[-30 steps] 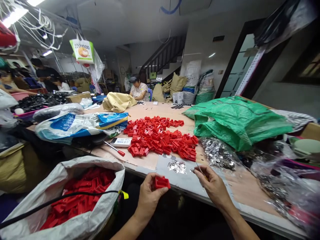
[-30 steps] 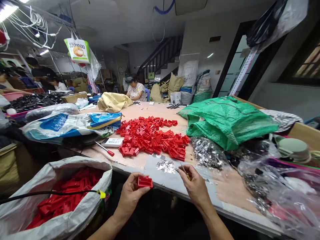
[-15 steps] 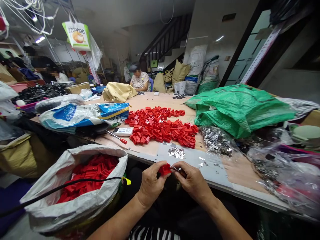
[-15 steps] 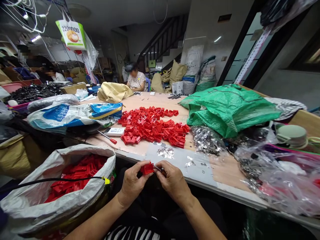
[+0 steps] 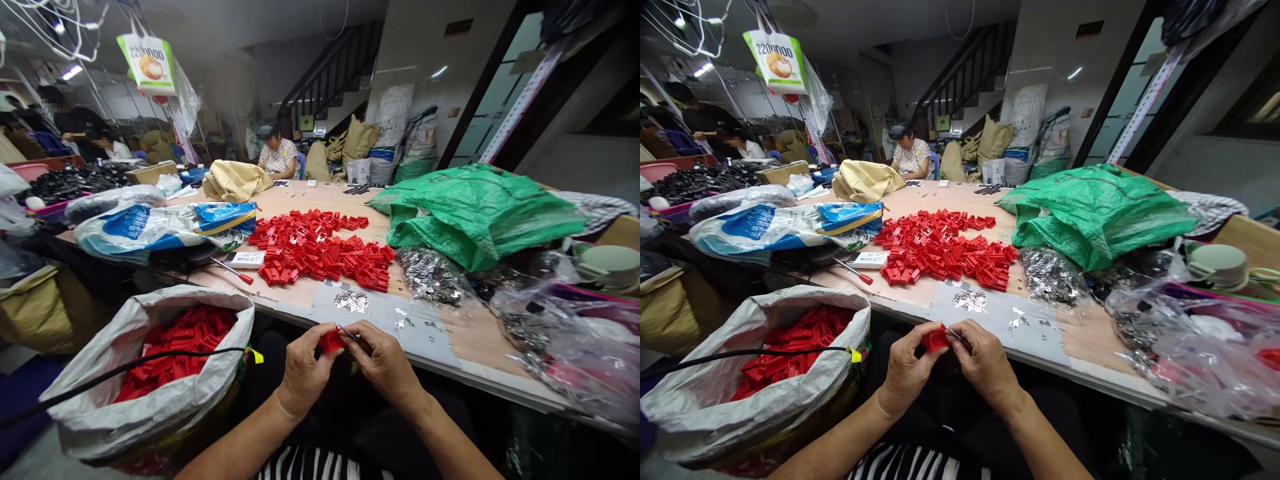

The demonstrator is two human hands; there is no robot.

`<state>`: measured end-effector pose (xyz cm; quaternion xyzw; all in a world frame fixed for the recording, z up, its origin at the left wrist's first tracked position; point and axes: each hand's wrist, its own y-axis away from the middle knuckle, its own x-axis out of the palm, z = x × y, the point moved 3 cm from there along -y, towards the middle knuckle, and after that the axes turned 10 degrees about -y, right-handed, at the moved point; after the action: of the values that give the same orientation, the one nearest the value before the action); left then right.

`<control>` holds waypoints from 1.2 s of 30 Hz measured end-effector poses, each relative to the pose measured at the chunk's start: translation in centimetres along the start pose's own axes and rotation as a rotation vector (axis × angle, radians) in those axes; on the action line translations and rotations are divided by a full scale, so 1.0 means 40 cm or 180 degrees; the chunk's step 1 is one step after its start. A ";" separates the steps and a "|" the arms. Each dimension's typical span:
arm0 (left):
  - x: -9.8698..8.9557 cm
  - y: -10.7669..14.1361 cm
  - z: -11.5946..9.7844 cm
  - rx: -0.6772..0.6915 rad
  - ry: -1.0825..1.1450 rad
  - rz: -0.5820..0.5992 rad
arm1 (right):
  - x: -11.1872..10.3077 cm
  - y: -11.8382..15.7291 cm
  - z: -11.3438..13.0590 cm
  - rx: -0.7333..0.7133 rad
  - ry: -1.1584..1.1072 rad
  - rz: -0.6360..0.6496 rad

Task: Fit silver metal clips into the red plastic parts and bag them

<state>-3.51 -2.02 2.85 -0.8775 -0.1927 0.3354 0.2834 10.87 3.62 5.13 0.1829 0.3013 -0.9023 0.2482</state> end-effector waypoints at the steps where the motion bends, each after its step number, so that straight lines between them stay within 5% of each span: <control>1: 0.000 0.000 0.000 -0.0010 0.0008 0.0004 | 0.001 0.000 0.001 -0.0013 -0.0008 -0.0009; 12: -0.003 0.000 -0.006 -0.0040 0.0022 -0.0027 | 0.002 0.012 -0.016 0.0595 -0.0614 0.0067; 17: -0.004 -0.004 -0.009 0.0003 0.0017 0.0018 | -0.027 0.017 -0.056 0.1053 -0.0941 -0.0203; 28: 0.008 0.007 -0.016 0.0135 0.0275 0.0257 | 0.004 0.015 -0.064 0.1342 -0.1679 0.0424; 36: 0.029 0.037 -0.011 0.0070 0.0292 0.0465 | 0.026 0.053 -0.091 0.1612 -0.2101 0.0488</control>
<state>-2.18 -2.69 1.62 -0.9005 -0.1113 0.3167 0.2764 11.88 4.11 0.94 -0.0388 -0.0400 -0.9369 0.3450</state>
